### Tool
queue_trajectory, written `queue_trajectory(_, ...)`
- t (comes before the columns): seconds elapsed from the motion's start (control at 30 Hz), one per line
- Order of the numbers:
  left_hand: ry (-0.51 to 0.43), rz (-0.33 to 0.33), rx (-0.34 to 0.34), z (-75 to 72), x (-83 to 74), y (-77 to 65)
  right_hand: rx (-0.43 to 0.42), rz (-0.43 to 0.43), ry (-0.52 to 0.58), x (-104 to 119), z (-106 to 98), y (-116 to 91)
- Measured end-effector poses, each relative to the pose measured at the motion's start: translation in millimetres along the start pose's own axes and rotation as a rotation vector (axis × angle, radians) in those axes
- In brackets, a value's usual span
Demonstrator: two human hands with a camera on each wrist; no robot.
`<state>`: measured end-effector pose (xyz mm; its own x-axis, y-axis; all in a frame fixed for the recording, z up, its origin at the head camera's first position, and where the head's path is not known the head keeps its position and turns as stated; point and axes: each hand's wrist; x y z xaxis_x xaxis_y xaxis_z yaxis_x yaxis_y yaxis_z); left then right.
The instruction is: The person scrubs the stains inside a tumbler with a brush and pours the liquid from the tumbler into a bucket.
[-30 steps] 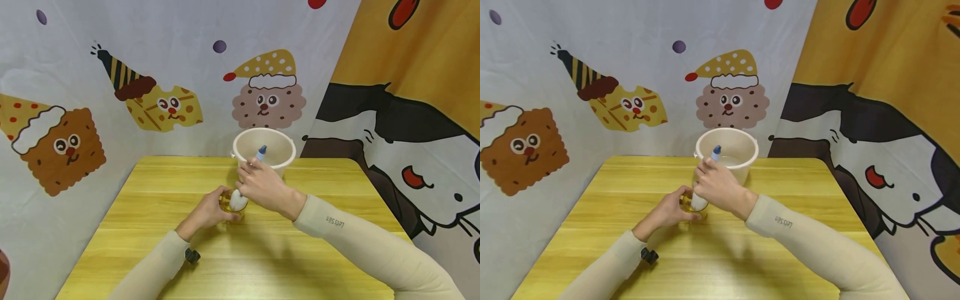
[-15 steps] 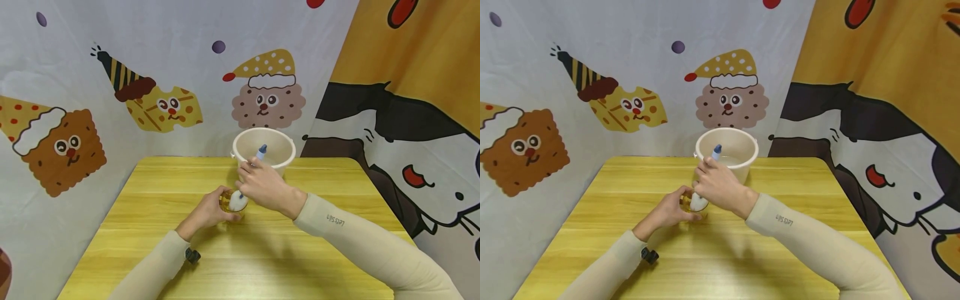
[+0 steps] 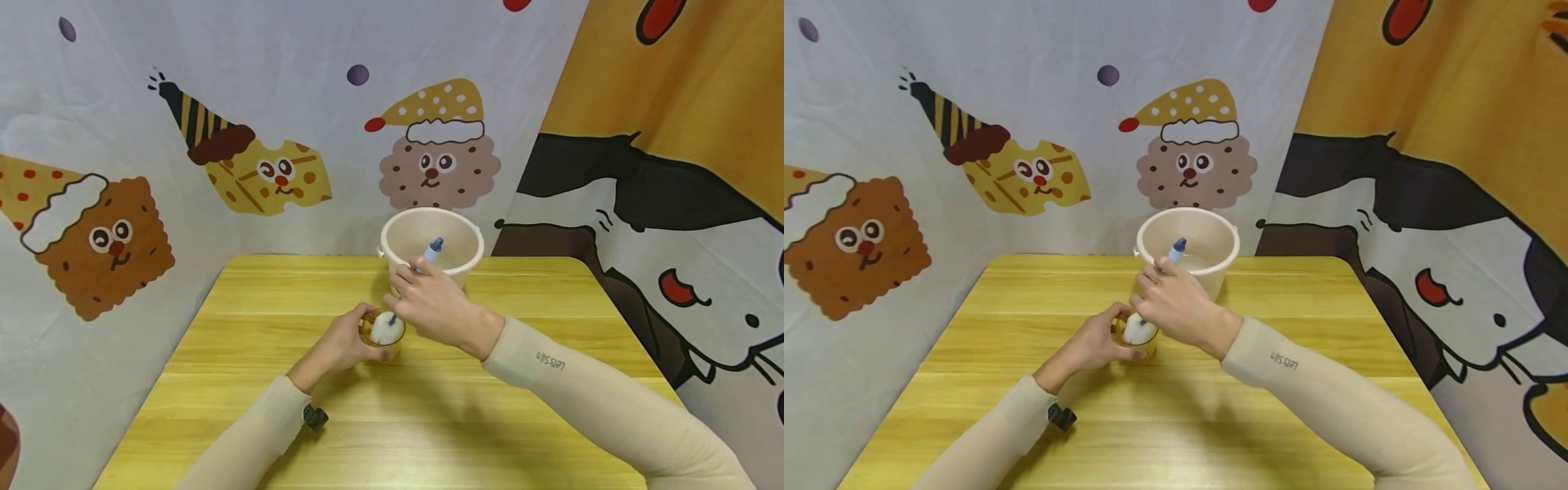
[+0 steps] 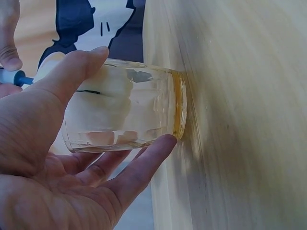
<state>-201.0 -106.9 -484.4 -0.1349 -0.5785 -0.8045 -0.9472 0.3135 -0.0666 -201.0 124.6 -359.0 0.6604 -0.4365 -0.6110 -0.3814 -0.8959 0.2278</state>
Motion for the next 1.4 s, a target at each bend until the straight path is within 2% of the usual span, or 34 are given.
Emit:
queue_trajectory(0.53, 0.038, 0.002, 0.007, -1.2, 0.3, 1.5, -0.038, 0.066, -0.019, 11, 4, -2)
queue_trajectory(1.0, 0.046, -0.011, 0.02, -3.1, 0.1, 1.4, -0.06, 0.055, -0.057, 16, 4, 1)
queue_trajectory(1.23, 0.06, 0.011, 0.024, -4.5, -0.3, 1.5, -0.092, 0.051, -0.104, 16, 4, 4)
queue_trajectory(1.4, 0.068, 0.016, 0.027, -3.9, -0.4, 0.9, -0.078, 0.046, -0.128, 14, 2, 5)
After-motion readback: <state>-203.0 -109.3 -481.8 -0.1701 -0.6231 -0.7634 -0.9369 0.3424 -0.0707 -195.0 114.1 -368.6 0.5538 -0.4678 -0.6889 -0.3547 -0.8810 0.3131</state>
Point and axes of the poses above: each hand's wrist, its own y-axis towards the middle knuckle, its own z-axis out of the palm, x = y × z, and after that the axes turned 2 degrees about -z, right-handed
